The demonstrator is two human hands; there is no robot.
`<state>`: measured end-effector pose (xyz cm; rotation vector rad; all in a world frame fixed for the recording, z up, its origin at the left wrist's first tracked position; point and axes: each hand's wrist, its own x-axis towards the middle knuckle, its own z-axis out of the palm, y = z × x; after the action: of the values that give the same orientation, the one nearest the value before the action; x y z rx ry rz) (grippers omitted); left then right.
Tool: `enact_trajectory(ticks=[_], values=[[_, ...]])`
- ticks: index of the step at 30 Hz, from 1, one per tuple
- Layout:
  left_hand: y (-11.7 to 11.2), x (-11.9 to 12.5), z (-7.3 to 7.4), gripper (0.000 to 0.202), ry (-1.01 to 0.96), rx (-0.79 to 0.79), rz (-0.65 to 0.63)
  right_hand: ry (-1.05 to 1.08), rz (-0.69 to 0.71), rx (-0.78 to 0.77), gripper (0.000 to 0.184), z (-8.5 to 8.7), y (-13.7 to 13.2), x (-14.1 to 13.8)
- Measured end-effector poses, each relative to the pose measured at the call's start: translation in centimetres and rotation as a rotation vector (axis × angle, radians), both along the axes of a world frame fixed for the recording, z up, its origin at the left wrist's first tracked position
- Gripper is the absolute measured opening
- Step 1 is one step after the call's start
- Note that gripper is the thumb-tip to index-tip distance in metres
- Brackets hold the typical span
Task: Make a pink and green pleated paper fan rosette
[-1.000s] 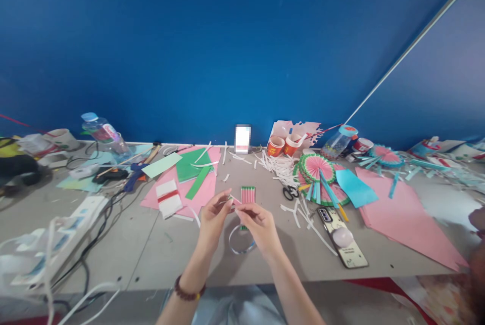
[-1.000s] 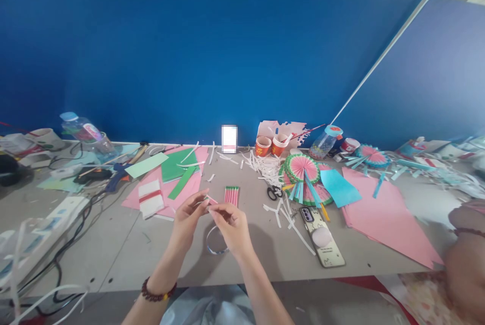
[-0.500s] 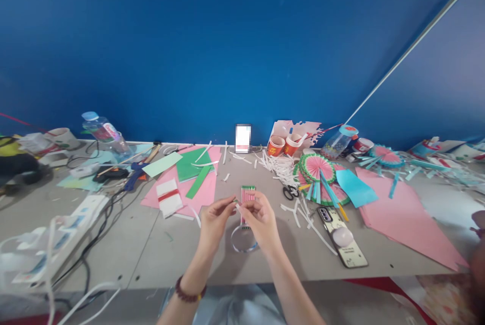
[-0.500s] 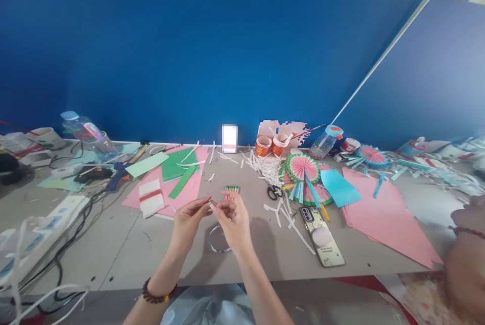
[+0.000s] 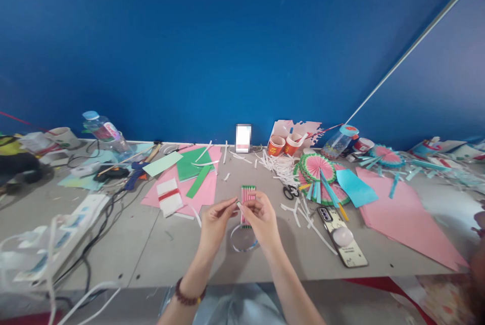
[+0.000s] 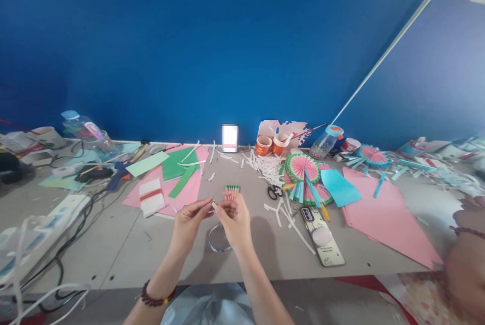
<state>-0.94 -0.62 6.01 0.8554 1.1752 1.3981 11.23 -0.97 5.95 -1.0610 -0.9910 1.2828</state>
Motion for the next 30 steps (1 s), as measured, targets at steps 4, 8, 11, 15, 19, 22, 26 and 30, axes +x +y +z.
enact_trajectory(ticks=[4,8,11,15,19,22,26,30], values=[[-0.03,-0.04,0.01,0.023,0.008,0.015,-0.011,-0.001,-0.007,0.001,0.038,0.03,0.03,-0.01],[-0.05,-0.09,0.14,0.022,0.027,0.043,-0.040,0.003,-0.004,-0.005,0.039,0.11,0.04,0.00],[-0.05,-0.12,0.13,0.022,0.024,0.054,-0.052,0.015,0.000,-0.013,0.040,0.15,0.06,0.01],[-0.12,-0.10,0.15,0.022,0.020,0.049,-0.054,0.019,0.003,-0.026,0.040,0.13,0.08,0.04],[-0.21,-0.11,0.37,0.021,0.034,0.055,-0.065,0.008,-0.002,-0.030,0.039,0.09,0.07,0.06],[-0.22,-0.15,0.42,0.021,0.045,0.063,-0.072,0.004,-0.005,-0.024,0.039,0.06,0.06,0.03],[-0.18,-0.23,0.22,0.020,0.059,0.088,-0.084,0.009,-0.011,-0.024,0.039,0.02,0.04,-0.02],[-0.15,-0.29,0.11,0.019,0.074,0.101,-0.095,0.000,-0.007,-0.028,0.038,0.02,0.02,-0.01]])
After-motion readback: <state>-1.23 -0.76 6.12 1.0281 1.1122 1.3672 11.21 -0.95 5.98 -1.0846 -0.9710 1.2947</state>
